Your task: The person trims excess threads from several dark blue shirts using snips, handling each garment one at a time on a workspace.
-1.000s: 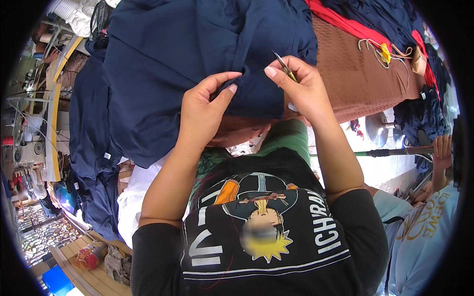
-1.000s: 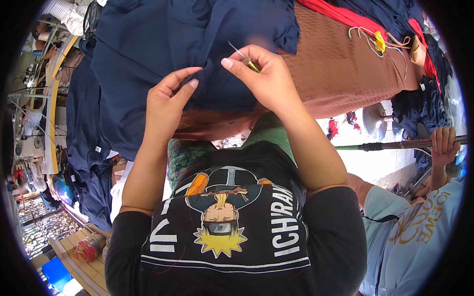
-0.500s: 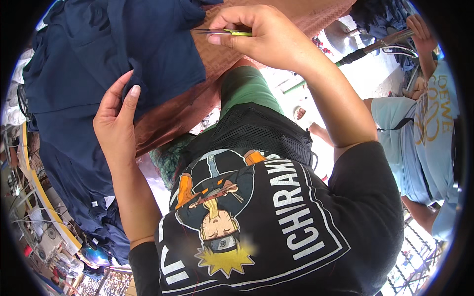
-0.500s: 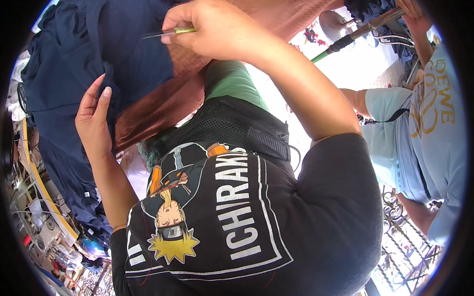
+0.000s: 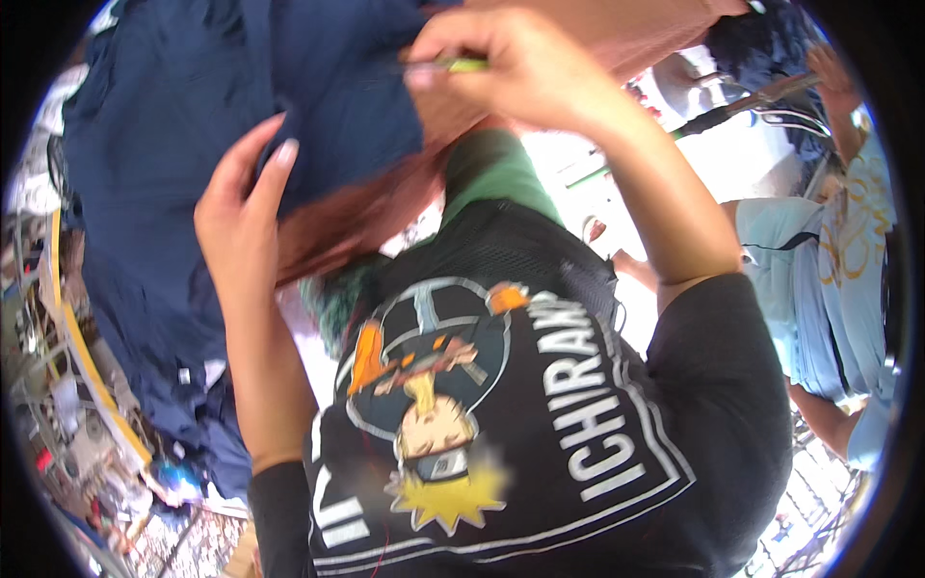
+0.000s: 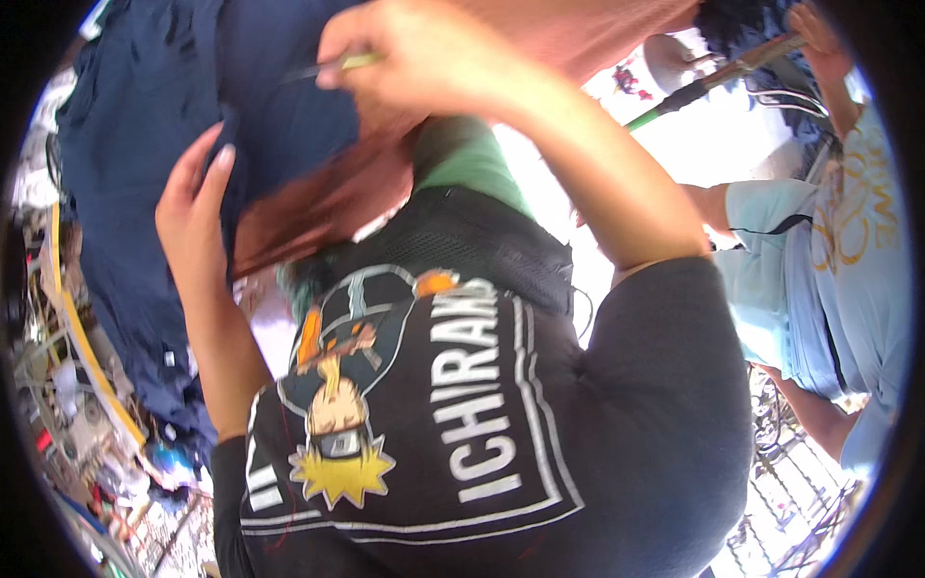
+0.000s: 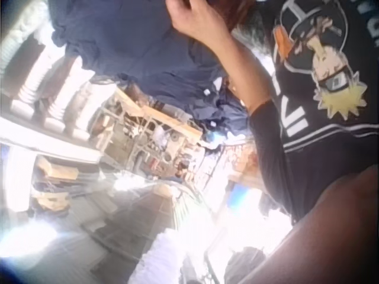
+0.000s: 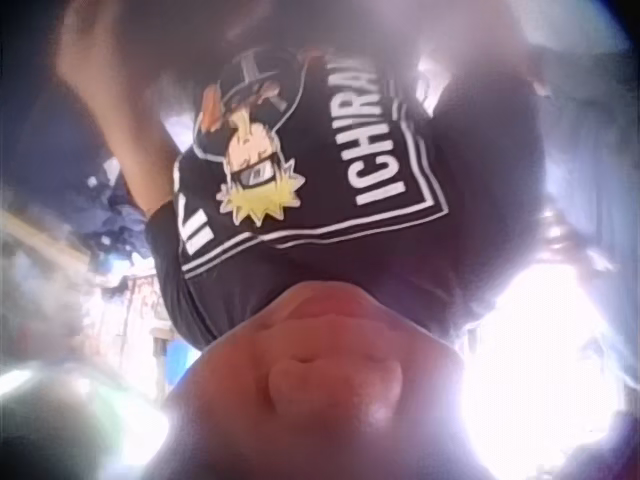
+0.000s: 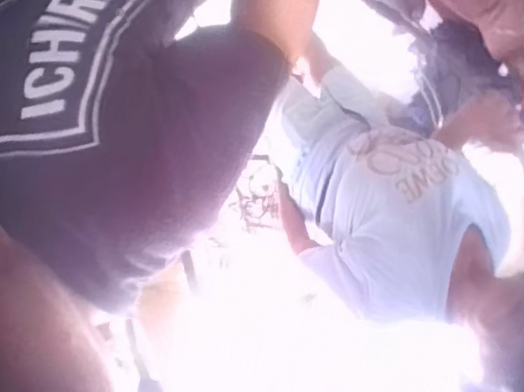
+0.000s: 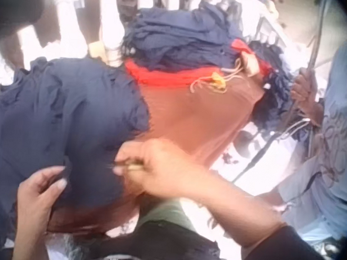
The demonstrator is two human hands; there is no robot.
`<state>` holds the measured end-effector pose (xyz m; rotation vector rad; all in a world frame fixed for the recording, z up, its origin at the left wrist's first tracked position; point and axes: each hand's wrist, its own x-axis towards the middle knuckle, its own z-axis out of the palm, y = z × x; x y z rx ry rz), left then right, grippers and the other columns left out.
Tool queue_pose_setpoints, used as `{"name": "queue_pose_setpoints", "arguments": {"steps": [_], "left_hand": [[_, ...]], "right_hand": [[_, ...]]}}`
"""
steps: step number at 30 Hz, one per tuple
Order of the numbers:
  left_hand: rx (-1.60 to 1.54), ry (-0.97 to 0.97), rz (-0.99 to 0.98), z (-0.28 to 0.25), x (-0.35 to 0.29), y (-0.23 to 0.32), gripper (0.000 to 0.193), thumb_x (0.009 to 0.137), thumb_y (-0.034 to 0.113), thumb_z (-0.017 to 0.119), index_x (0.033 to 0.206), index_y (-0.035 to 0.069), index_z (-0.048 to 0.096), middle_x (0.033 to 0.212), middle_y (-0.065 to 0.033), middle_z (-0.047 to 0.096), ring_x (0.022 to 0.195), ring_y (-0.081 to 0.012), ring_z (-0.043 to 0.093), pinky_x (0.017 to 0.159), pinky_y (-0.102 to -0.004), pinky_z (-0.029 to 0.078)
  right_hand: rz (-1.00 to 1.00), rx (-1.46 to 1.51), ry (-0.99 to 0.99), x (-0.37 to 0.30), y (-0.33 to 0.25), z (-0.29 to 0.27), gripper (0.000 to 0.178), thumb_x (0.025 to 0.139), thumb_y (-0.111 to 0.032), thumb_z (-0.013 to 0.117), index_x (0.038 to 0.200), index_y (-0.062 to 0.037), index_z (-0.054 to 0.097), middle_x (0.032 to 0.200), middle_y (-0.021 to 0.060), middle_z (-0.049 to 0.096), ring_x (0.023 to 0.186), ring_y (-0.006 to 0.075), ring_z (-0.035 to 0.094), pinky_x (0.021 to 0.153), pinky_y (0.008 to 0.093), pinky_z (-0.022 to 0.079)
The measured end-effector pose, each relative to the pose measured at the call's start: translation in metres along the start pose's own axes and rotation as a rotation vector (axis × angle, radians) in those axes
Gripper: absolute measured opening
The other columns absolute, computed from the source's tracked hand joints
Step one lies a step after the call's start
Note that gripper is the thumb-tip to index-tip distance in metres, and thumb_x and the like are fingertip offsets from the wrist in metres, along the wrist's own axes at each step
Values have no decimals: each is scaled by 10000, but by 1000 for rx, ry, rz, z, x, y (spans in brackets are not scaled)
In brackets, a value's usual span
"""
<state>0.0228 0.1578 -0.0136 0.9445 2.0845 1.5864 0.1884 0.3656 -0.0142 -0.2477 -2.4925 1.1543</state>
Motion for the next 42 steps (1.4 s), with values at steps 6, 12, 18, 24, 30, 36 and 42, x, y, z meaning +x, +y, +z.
{"name": "queue_pose_setpoints", "arguments": {"steps": [6, 12, 18, 24, 30, 36, 42], "left_hand": [[-135, -66, 23, 4, -4, 18, 258, 850, 52, 707, 1103, 5, 689, 997, -14, 686, 909, -62, 586, 829, -216, 463], [-178, -82, -64, -4, -4, 12, 257, 865, 60, 697, 1116, 5, 681, 929, 3, 682, 840, -37, 576, 770, -197, 463], [-233, -71, -26, -6, -7, 11, 287, 868, 55, 691, 1145, -12, 655, 1026, -45, 688, 928, -69, 601, 837, -219, 470], [-247, -95, -29, -9, -8, 10, 300, 867, 48, 687, 1155, -23, 640, 1072, -71, 687, 987, -96, 614, 877, -238, 474], [-223, -96, -13, -8, -8, 10, 315, 873, 22, 679, 1181, -23, 628, 1084, -65, 668, 978, -86, 597, 856, -213, 468], [-179, -80, -8, -6, -8, 9, 301, 875, 26, 680, 1170, -16, 641, 1055, -41, 677, 944, -68, 600, 827, -199, 464], [-12, -90, -105, -10, -12, 16, 174, 887, 143, 683, 995, 8, 702, 923, -72, 716, 834, -82, 631, 772, -236, 497]], "right_hand": [[24, -2, -20, -5, -20, -10, 313, 812, -192, 770, 1053, -39, 641, 843, -2, 613, 820, 113, 597, 761, 272, 489], [-152, 40, 25, 27, -38, 17, 299, 840, -275, 720, 1008, -61, 598, 826, 104, 628, 742, 276, 636, 669, 370, 488], [-199, 94, 4, 39, -40, 31, 214, 817, -116, 729, 986, -32, 628, 884, 74, 627, 792, 210, 624, 712, 321, 488], [-248, 98, -11, 42, -43, 37, 216, 812, -94, 734, 998, -27, 646, 883, 74, 632, 810, 193, 628, 741, 298, 490], [-241, 98, -26, 45, -40, 39, 192, 819, -107, 732, 968, -25, 643, 881, 74, 640, 797, 197, 634, 722, 307, 491], [-211, 91, 2, 43, -41, 37, 158, 826, -98, 727, 928, -17, 636, 854, 65, 634, 771, 173, 625, 695, 286, 483], [-107, 496, -178, 31, -44, 28, 197, 850, -110, 708, 994, -24, 606, 883, 50, 646, 782, 166, 636, 699, 281, 498]]}}
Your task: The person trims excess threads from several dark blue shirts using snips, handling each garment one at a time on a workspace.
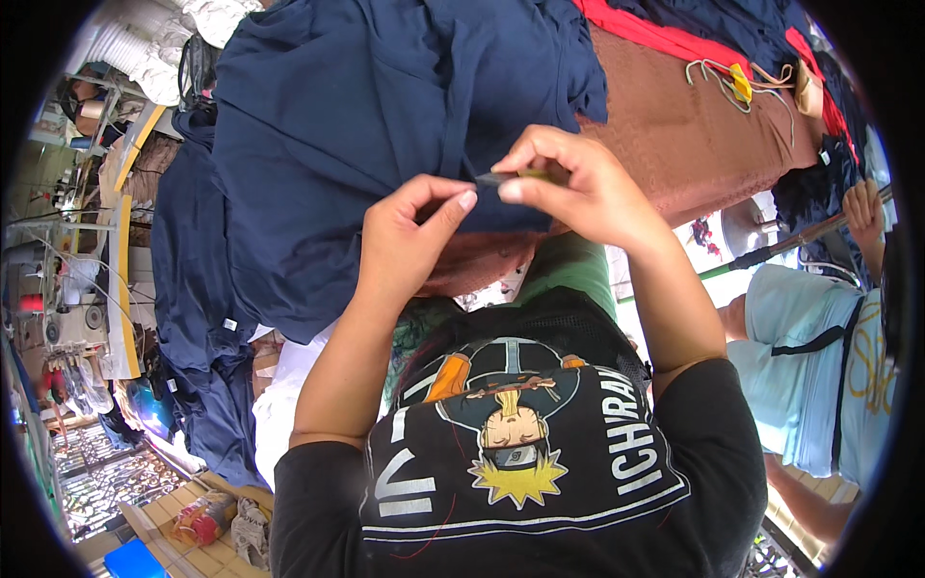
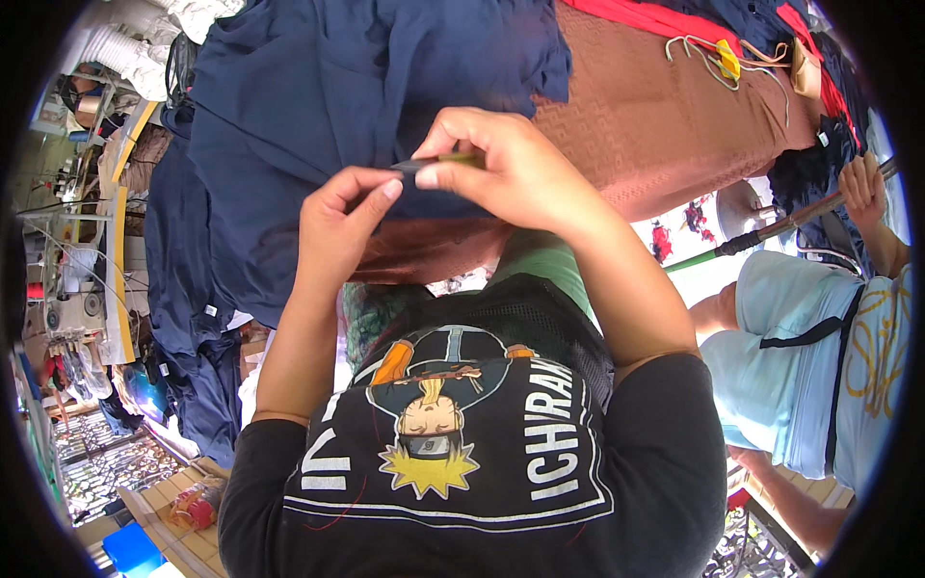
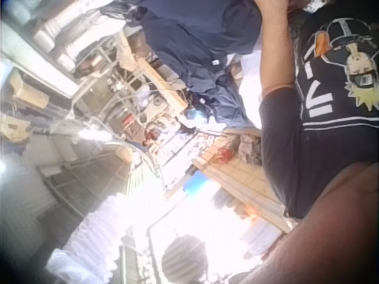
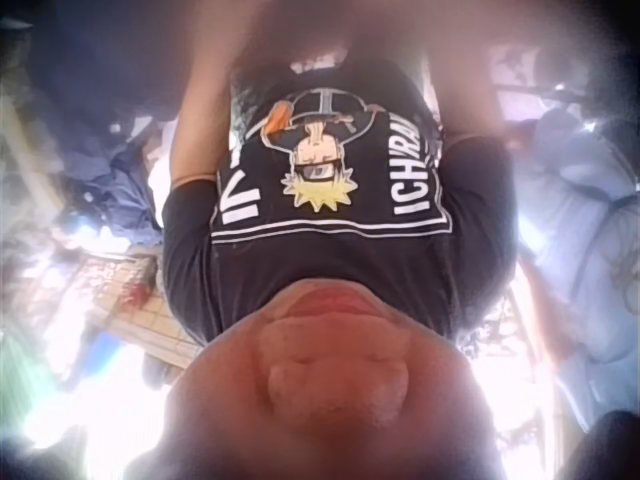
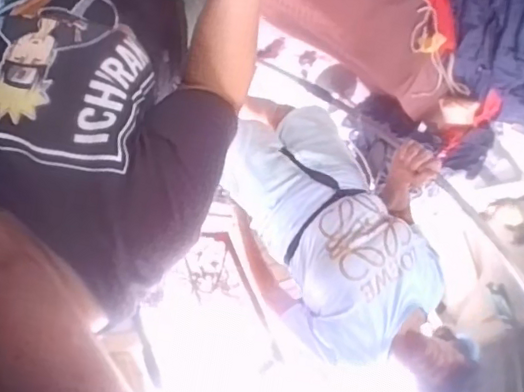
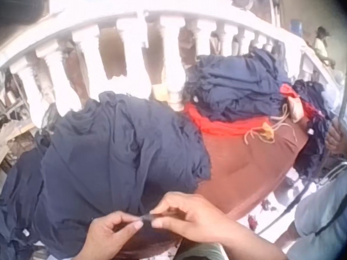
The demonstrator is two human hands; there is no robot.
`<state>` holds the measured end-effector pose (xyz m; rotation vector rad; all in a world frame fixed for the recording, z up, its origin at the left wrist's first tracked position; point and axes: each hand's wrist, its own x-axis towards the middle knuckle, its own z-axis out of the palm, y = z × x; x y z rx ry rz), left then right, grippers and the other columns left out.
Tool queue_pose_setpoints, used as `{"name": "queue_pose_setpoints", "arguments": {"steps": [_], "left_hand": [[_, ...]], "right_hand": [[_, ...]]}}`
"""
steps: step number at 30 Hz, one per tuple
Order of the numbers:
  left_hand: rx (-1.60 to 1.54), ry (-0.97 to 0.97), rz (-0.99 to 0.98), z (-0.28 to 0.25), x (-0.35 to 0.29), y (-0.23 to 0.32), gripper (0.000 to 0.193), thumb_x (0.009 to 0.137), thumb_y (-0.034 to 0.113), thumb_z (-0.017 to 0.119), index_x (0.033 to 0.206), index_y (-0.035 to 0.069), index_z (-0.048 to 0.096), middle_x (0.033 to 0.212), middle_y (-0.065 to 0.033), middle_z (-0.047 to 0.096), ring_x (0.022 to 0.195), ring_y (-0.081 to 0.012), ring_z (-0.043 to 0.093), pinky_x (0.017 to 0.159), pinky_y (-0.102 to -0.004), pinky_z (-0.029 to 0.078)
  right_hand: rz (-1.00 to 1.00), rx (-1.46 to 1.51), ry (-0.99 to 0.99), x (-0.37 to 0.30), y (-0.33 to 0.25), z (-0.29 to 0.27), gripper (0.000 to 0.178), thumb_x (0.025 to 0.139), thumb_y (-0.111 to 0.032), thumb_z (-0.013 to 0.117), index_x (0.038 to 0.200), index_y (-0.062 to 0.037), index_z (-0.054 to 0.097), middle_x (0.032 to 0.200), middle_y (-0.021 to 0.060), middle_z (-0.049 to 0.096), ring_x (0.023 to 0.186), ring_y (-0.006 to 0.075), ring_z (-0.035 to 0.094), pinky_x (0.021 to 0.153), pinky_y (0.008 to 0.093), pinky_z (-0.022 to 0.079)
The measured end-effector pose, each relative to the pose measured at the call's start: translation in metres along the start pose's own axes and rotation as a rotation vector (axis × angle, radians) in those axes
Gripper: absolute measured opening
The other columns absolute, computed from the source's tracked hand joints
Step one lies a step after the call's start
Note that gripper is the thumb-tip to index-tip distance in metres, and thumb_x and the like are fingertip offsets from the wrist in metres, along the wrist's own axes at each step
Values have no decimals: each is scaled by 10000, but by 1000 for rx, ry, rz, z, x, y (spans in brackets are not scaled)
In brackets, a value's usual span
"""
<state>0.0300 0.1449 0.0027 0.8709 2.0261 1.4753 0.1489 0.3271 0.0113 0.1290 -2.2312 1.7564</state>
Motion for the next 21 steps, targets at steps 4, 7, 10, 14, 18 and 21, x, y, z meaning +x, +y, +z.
{"name": "queue_pose_setpoints", "arguments": {"steps": [4, 7, 10, 14, 18, 21], "left_hand": [[471, -602, 362, -29, -17, 39, 223, 918, 229, 603, 954, 30, 696, 1146, -193, 650, 1083, -349, 619, 886, -406, 480], [211, -1187, 762, -47, -36, 92, 300, 881, 288, 658, 1095, 79, 654, 1319, -181, 526, 1217, -386, 487, 983, -480, 413], [33, -1606, 692, -59, -71, 122, 293, 950, 243, 544, 1158, 39, 570, 1288, -155, 509, 1151, -304, 529, 938, -410, 442], [170, -1707, 713, -57, -76, 143, 209, 960, 234, 521, 1042, 45, 558, 1185, -107, 543, 1086, -277, 548, 890, -399, 449], [39, -1428, 744, -68, -73, 135, 376, 713, 414, 737, 884, 85, 676, 958, -132, 664, 906, -272, 630, 771, -369, 493], [255, -1081, 635, -81, -22, 136, 163, 869, 199, 659, 986, 86, 672, 978, -70, 666, 892, -265, 624, 796, -360, 494]], "right_hand": [[-424, 580, -1076, -19, -61, -6, 370, 836, -258, 750, 1083, -25, 606, 907, 82, 648, 714, 188, 645, 617, 294, 502], [-591, 414, -1479, -45, -113, -11, 315, 904, -234, 588, 1097, 15, 581, 887, 102, 597, 740, 227, 633, 594, 343, 489], [-635, 301, -1389, -46, -123, -28, 291, 990, -157, 416, 1122, 54, 566, 850, 73, 535, 729, 179, 604, 555, 293, 451], [-773, 199, -1318, -43, -160, -60, 266, 979, -105, 428, 1055, 6, 658, 859, 25, 588, 616, 71, 556, 479, 202, 352], [-569, -100, -990, -51, -159, -75, 237, 904, -215, 584, 984, -7, 666, 816, 53, 643, 659, 169, 611, 550, 293, 437], [-113, -375, -353, 22, -91, -71, 322, 864, -317, 669, 930, -3, 687, 778, 55, 679, 699, 176, 649, 621, 336, 497]]}}
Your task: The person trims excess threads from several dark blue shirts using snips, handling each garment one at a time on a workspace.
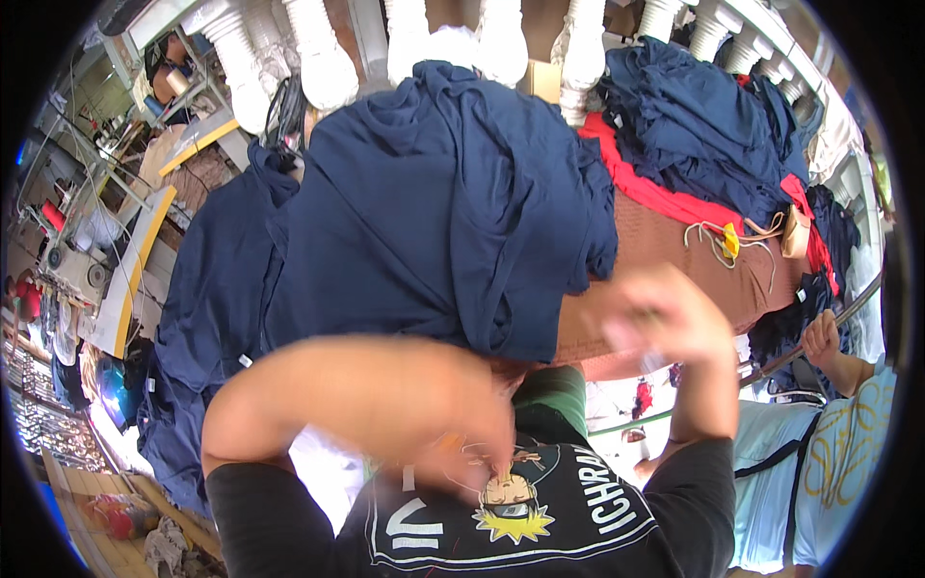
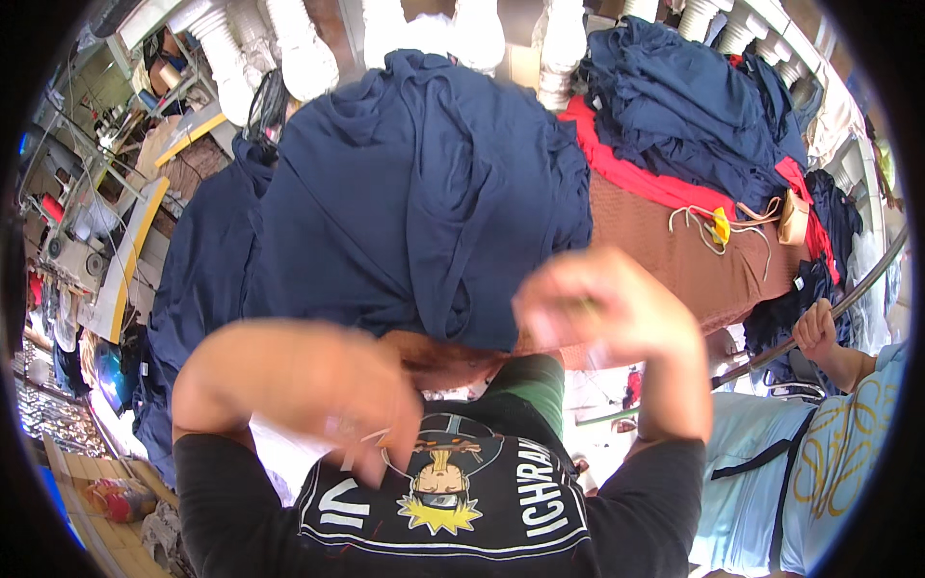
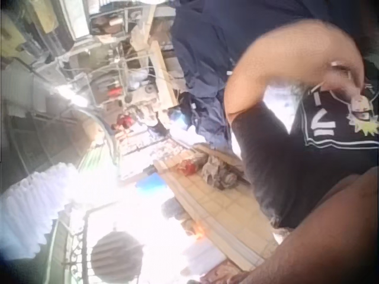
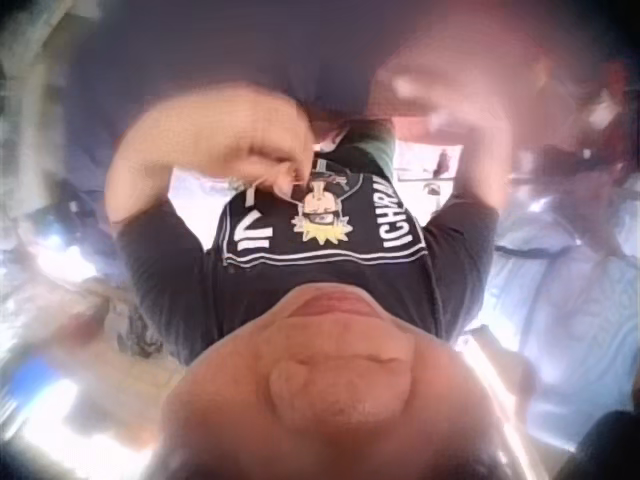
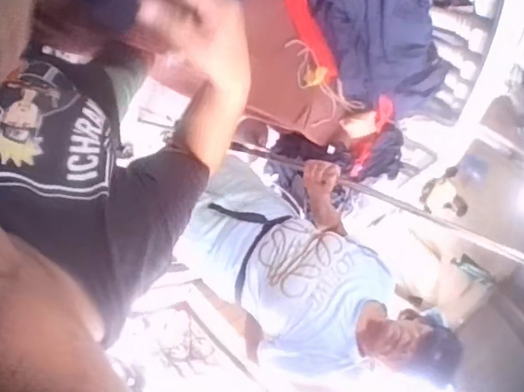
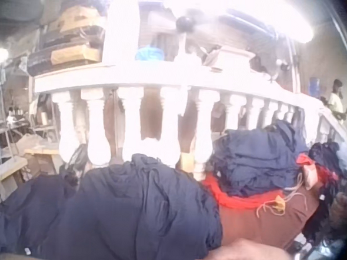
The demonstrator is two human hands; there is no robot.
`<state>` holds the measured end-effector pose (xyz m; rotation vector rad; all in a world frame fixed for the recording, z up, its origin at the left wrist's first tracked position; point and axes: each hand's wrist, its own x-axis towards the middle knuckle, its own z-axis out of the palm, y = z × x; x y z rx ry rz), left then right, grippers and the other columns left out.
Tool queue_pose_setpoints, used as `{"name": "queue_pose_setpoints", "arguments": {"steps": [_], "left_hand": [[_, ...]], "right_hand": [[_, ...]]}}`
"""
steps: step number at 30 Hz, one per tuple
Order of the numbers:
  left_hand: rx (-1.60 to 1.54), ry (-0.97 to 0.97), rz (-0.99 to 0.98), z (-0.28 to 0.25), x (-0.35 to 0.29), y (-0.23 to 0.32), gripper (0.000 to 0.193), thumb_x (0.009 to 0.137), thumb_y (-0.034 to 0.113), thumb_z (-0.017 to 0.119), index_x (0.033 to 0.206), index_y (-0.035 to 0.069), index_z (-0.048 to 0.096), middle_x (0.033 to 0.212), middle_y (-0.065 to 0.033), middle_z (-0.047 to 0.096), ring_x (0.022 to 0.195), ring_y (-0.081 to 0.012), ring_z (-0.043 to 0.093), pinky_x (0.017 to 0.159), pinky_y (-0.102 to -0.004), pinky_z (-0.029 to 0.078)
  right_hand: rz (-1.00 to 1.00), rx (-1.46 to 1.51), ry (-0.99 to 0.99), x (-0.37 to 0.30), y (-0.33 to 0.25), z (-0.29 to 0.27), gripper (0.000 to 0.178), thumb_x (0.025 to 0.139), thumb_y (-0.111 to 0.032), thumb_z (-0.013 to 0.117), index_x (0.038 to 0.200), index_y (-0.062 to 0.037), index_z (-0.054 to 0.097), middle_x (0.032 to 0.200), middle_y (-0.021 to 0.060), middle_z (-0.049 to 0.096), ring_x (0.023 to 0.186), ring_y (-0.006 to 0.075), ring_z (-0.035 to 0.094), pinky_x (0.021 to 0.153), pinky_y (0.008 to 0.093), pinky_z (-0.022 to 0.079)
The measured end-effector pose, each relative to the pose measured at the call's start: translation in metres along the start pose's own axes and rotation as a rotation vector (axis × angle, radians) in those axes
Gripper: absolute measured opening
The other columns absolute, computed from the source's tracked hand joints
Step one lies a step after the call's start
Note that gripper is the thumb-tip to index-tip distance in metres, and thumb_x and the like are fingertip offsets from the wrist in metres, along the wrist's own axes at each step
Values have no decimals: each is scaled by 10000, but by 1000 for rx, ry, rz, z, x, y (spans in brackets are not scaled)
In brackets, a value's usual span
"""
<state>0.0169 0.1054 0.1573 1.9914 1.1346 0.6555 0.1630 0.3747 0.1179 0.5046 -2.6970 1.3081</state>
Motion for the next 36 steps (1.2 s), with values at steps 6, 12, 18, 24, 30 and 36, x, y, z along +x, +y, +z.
{"name": "queue_pose_setpoints", "arguments": {"steps": [6, 12, 18, 24, 30, 36], "left_hand": [[879, 736, -513, -139, 22, -159, 307, 849, 119, 644, 1153, 82, 624, 1244, -143, 570, 1175, -330, 534, 987, -387, 431], [1161, 759, -969, -188, 49, -230, 494, 867, 129, 595, 1297, 370, 575, 1541, -128, 289, 1423, -376, 248, 1096, -575, 253], [809, 843, -737, -251, 27, -187, 255, 812, 170, 634, 1039, 237, 728, 1099, -75, 689, 1068, -269, 626, 939, -421, 454], [918, 1298, -411, -317, -62, -123, 315, 825, 62, 517, 1061, 124, 716, 867, -62, 707, 776, -154, 637, 719, -263, 479], [1017, 1462, -461, -269, -78, -21, 420, 766, -29, 443, 1067, 125, 692, 883, -26, 695, 749, -142, 618, 714, -266, 471], [1052, 1213, -684, -22, -31, -99, 287, 689, 14, 649, 943, 148, 636, 1026, -18, 661, 1121, -224, 586, 1097, -510, 251]], "right_hand": [[713, 562, 596, 89, 140, 37, 365, 840, -389, 741, 720, -67, 619, 479, -76, 369, 371, 36, 250, 377, 264, 160], [182, 1065, 510, 55, 66, 15, 229, 870, -191, 696, 744, -104, 526, 473, -43, 402, 351, 57, 315, 361, 242, 236], [-310, 1029, 765, -15, -9, -67, 279, 991, -248, 442, 1044, -1, 561, 727, 92, 622, 343, 58, 363, 354, 199, 329], [76, 884, 942, 22, 9, -82, 192, 918, -251, 649, 972, -80, 581, 632, -24, 564, 324, 32, 317, 312, 191, 249], [-38, 872, 1019, 59, 57, -134, 231, 945, -251, 623, 802, -148, 475, 471, -61, 338, 389, 64, 298, 394, 227, 246], [214, 953, 929, -11, 147, -54, 317, 923, -388, 644, 772, -141, 515, 526, -53, 422, 381, 51, 300, 376, 214, 232]]}}
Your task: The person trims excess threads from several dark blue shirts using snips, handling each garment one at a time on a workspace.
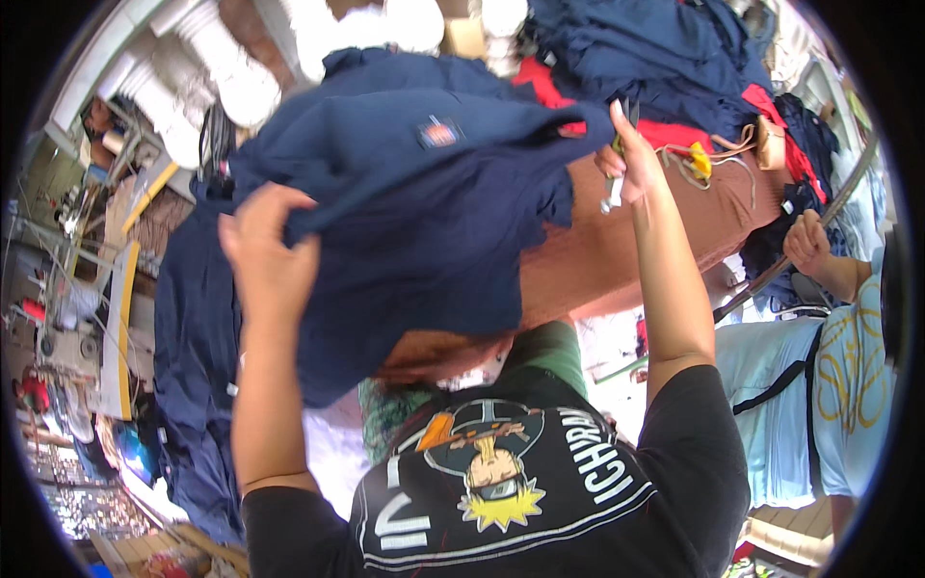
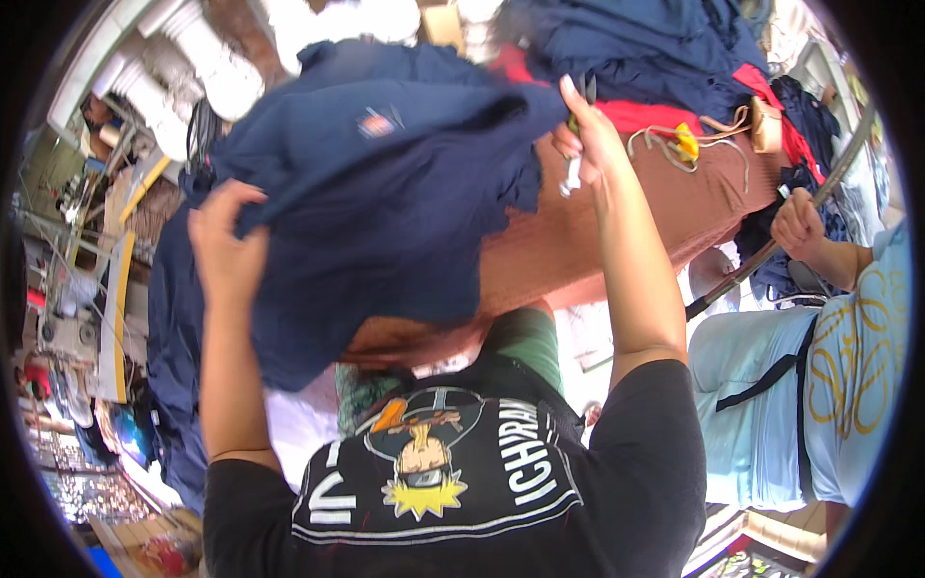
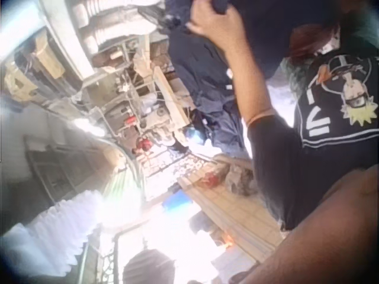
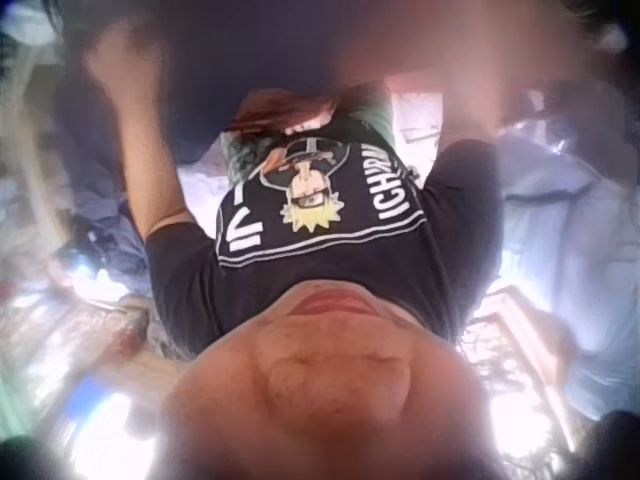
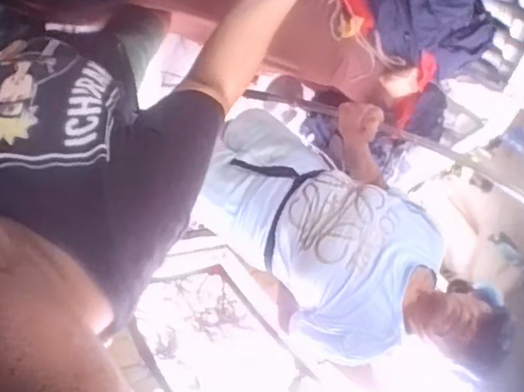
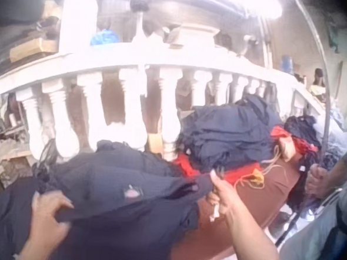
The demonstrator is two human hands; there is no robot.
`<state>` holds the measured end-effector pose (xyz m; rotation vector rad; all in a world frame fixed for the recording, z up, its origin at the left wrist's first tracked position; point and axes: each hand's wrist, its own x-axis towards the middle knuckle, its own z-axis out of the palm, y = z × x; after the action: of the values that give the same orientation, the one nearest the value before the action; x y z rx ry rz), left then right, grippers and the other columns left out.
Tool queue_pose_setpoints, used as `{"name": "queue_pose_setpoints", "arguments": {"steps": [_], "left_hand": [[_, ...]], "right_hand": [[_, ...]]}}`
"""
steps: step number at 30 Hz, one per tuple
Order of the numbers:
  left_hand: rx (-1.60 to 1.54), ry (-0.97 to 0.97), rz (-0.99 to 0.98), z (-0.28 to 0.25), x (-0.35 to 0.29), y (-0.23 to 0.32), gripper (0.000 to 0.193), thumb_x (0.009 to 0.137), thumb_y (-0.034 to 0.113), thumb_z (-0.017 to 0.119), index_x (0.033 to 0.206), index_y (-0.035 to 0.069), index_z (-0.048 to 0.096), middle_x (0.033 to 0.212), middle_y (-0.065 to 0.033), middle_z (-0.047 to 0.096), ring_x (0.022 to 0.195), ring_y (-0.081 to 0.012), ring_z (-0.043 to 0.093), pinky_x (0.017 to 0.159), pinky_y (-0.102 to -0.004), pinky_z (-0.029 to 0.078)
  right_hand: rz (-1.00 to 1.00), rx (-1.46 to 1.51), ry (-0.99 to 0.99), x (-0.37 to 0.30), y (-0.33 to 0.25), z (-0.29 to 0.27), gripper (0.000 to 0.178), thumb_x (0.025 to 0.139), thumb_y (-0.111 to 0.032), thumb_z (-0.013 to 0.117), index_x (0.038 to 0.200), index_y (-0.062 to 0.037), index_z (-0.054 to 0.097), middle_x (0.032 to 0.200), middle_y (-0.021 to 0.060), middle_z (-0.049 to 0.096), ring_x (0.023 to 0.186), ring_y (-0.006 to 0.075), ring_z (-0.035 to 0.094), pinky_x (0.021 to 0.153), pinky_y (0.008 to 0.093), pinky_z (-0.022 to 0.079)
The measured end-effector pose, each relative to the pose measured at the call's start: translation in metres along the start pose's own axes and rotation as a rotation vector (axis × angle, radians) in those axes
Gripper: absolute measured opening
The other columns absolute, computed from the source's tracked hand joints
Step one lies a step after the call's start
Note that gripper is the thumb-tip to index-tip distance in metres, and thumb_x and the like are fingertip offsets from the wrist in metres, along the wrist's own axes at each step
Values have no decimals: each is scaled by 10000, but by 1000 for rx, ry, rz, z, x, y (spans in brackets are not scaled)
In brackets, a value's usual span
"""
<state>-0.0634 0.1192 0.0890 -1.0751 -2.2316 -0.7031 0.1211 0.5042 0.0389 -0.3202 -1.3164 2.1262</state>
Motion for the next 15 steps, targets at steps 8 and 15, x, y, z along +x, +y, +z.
{"name": "queue_pose_setpoints", "arguments": {"steps": [8, 15], "left_hand": [[-106, 21, -64, 32, -106, 5, 286, 657, 12, 674, 913, 118, 602, 1013, -4, 655, 1181, -245, 568, 1124, -523, 186], [19, -125, -31, 43, -143, -3, 480, 619, 212, 843, 1043, 129, 633, 1062, 12, 635, 1206, -250, 513, 1107, -551, 116]], "right_hand": [[64, -181, 52, -52, 51, -49, 237, 877, -307, 714, 839, -123, 569, 571, -60, 469, 387, 34, 312, 410, 212, 232], [113, -591, 282, -65, 67, -49, 245, 848, -263, 756, 973, -69, 674, 623, -92, 512, 497, 3, 382, 464, 191, 273]]}}
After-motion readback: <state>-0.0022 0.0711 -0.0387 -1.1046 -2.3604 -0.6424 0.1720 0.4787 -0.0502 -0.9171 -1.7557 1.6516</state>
